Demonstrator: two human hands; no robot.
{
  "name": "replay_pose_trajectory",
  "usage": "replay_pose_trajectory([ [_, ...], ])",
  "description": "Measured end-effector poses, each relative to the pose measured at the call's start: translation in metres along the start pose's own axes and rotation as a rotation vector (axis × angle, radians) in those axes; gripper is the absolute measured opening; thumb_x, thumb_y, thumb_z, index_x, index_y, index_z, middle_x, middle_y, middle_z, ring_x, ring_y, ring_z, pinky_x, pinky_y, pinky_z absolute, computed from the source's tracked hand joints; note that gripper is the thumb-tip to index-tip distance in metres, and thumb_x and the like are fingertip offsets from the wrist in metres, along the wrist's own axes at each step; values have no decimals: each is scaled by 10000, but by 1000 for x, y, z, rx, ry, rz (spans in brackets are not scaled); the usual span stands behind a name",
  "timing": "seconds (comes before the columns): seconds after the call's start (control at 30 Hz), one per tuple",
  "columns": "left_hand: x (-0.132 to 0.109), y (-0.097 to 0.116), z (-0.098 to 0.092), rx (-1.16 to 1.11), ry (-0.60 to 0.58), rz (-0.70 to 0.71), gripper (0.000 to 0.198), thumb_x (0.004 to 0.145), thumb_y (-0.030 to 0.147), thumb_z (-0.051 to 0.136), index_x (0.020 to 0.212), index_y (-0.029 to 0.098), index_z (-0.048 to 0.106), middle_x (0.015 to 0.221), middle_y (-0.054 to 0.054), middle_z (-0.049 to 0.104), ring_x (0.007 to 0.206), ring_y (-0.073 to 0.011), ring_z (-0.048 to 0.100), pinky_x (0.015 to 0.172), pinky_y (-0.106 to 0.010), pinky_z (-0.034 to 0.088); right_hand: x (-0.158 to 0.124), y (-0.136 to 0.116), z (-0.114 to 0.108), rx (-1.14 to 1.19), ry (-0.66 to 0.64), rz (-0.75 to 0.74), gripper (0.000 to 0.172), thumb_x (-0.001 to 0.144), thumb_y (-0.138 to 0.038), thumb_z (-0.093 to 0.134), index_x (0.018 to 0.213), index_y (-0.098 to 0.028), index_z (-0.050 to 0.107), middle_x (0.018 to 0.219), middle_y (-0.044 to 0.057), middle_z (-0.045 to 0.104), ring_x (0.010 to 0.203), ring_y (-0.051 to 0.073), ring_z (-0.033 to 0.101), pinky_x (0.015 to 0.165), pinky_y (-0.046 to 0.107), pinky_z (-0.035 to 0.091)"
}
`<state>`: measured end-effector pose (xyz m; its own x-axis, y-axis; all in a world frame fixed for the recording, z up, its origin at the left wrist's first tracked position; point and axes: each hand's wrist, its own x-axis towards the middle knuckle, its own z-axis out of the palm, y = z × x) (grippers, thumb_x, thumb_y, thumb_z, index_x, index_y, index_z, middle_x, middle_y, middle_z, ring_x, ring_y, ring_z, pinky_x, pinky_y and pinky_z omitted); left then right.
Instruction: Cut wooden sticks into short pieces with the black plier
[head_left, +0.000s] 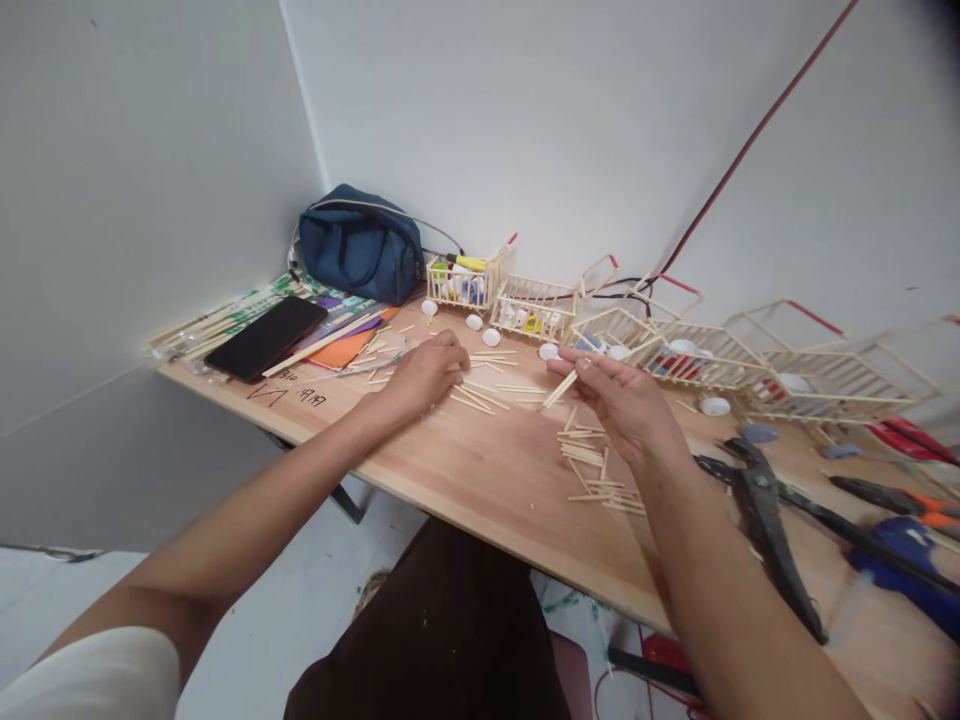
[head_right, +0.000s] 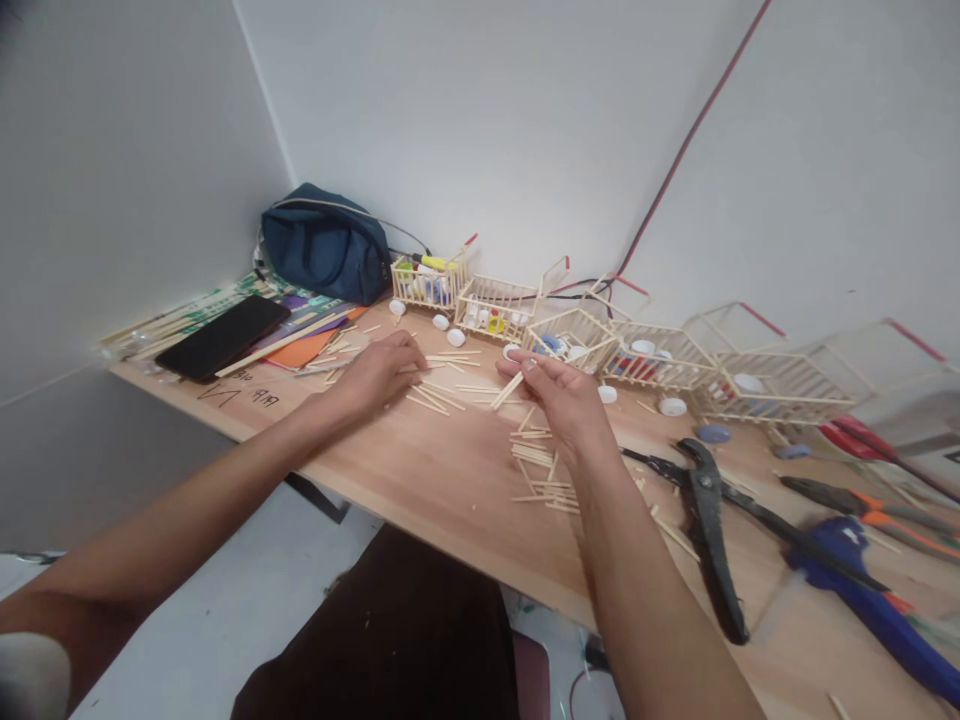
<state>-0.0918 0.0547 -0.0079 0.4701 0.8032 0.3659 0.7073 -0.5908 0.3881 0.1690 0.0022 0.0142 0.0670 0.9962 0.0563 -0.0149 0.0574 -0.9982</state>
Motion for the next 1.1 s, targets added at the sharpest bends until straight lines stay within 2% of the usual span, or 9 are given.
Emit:
replay_pose_trajectory([
  [0.17,-16,2,-8,35,-101,58,172,808,90,516,811,162,672,883,-62,602,849,-181,571,723,-280,414,0,1,1,-10,12,3,432,667,-500,780,993,-219,742,1010,84,758,1024,241,674,893,387,498],
  [0.43,-21,0,-9,96,-133,52,156,813,83,486,787,159,620,857,-68,600,834,-192,538,709,-291,382,0,3,0,-8,-12,-1,415,703,-480,755,1024,-216,734,1025,78,757,1025,225,670,917,382,482],
  [0.57,-27,4,-10,121,-61,2,138,834,106,493,820,170,614,810,-65,624,835,-213,517,674,-297,358,0,3,1,0,-3,8,407,697,-471,760,1012,-215,733,1028,77,756,1033,230,670,912,380,482],
  [0.67,-30,8,-14,30,47,-72,136,841,118,510,838,166,636,804,-54,657,818,-198,548,690,-289,378,0,4,2,-8,-8,5,400,712,-466,752,1019,-211,731,1027,79,756,1038,227,669,910,369,478],
  [0.73,-31,10,-16,-63,78,-99,140,847,134,525,845,163,662,840,-50,688,818,-181,584,722,-281,405,1,6,2,-27,-15,-1,403,727,-467,742,1032,-204,727,1020,85,757,1050,229,664,903,365,476],
  [0.83,-34,12,-15,-125,38,-132,133,843,172,567,847,164,699,859,-49,712,811,-173,620,731,-272,430,1,7,2,-43,-21,-9,403,740,-466,730,1041,-199,725,1031,91,754,1050,228,664,894,358,478],
  [0.97,-39,12,-9,-64,0,-104,137,826,173,592,843,173,727,903,-58,716,845,-184,637,761,-284,445,1,6,2,-47,-26,-10,396,744,-465,726,1040,-201,725,1050,91,750,1043,222,669,875,343,491],
  [1.1,-33,6,-13,-55,51,-88,179,841,175,556,846,170,735,902,-69,721,853,-188,638,786,-296,452,1,7,1,-70,-19,-25,401,753,-467,718,1046,-194,723,1046,99,750,1047,233,671,870,355,504],
])
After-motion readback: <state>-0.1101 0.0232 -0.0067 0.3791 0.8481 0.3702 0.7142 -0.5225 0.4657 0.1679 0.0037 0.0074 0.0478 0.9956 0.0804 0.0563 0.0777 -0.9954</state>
